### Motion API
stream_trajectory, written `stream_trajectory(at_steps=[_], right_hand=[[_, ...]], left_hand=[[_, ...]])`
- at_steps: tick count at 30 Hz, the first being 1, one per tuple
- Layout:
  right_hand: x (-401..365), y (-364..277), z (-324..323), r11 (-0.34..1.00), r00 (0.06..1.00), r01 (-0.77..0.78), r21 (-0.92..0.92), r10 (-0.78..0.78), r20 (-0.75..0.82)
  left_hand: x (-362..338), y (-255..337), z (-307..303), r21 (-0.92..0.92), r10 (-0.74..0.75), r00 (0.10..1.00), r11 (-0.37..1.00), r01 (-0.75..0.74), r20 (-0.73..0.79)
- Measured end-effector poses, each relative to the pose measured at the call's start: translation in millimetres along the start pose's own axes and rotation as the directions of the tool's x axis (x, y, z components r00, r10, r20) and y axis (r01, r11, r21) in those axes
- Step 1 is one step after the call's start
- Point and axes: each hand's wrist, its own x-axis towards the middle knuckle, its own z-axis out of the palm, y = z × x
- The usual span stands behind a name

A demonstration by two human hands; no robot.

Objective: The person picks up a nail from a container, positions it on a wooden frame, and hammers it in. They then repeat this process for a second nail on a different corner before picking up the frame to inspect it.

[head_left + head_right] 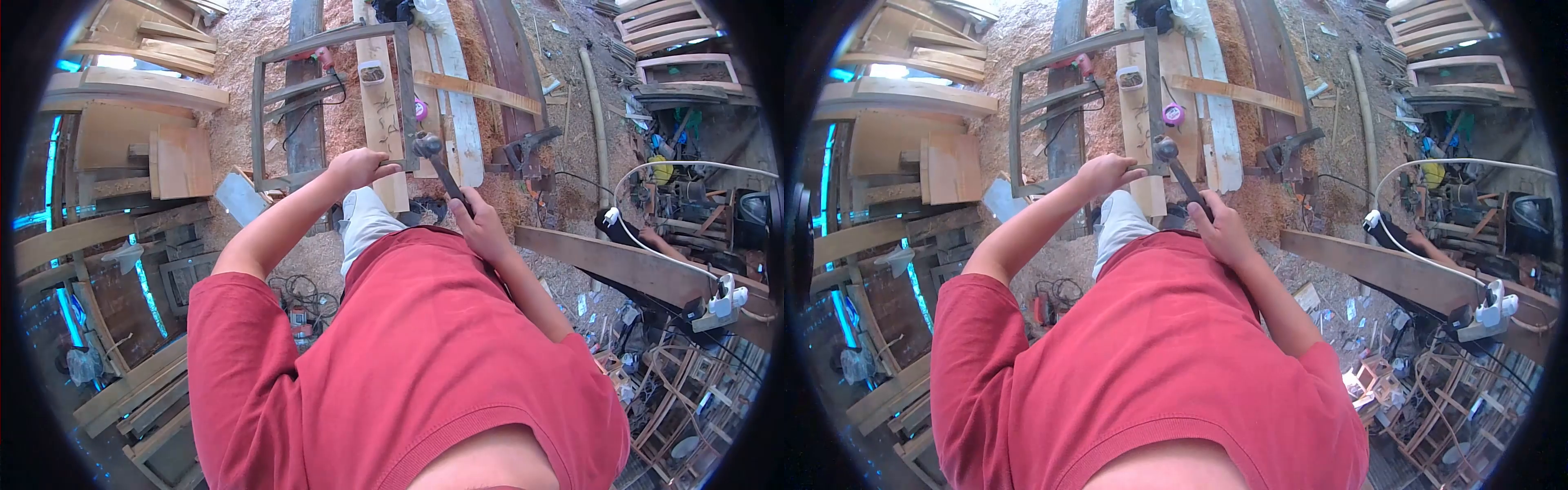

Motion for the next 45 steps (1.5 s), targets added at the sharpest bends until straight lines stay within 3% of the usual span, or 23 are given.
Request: stream_trajectory(at_steps=[12,24,45], right_hand=[[-4,4,5,0.998,0.999,0.039,0.054,-0.040,0.014],[0,8,1,0.981,0.992,-0.120,0.151,0.114,0.044],[-1,7,6,0.998,0.998,-0.049,-0.043,0.051,0.031]], left_hand=[[0,-1,1,-0.033,-0.025,0.999,0.999,0.025,-0.019],[-7,6,2,-0.097,-0.067,0.998,0.993,0.065,-0.015],[3,-9,15,-0.075,-0.071,0.997,0.995,0.072,0.007]])
